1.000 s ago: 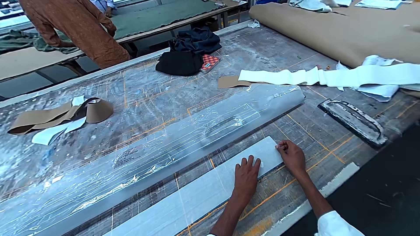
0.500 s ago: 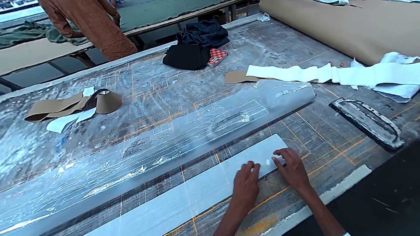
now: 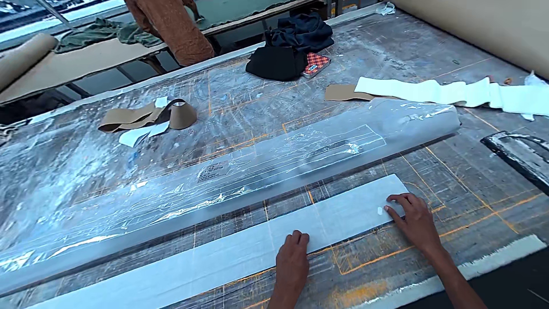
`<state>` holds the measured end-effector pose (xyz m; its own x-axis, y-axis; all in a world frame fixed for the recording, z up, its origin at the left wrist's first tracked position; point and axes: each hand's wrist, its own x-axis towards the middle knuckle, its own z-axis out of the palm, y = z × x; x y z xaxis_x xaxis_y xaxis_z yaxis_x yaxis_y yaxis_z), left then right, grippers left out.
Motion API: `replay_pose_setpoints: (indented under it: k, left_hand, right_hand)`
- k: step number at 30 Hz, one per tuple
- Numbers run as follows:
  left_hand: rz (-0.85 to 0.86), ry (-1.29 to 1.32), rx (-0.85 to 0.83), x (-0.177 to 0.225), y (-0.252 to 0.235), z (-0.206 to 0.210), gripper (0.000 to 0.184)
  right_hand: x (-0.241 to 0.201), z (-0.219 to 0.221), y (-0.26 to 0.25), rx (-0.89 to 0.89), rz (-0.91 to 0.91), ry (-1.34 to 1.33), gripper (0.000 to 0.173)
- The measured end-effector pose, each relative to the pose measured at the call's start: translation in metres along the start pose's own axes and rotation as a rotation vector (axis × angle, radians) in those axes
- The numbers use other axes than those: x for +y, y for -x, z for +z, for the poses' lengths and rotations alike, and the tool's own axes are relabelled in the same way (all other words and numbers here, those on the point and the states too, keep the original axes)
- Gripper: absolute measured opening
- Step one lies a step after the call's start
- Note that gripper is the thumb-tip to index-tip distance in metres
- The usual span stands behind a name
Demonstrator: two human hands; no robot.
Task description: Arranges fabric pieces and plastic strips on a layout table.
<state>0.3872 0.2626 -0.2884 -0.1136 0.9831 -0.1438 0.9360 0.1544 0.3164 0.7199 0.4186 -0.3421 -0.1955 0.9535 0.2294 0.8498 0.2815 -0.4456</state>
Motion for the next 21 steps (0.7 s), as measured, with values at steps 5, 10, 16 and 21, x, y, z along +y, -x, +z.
replay_pose_setpoints:
  k: [5,10,16,21]
  left_hand:
    - [-0.143,0.053,0.168,-0.043,0.017,-0.02,0.034]
    - [-0.16,0.068,0.054,-0.081,0.039,-0.027,0.03]
    - [-0.236,0.0,0.028,-0.095,0.036,-0.032,0.035]
    - [-0.025,0.014,-0.033,-0.072,0.003,-0.031,0.046]
  right_hand:
    - [-0.009,-0.002,-0.003,0.007,-0.001,0.023,0.033]
    - [-0.085,0.026,0.002,-0.004,-0.137,-0.091,0.036]
    - [-0.19,0.08,0.026,-0.221,-0.388,-0.153,0.036]
    - [-0.192,0.096,0.005,-0.124,-0.3,-0.021,0.032]
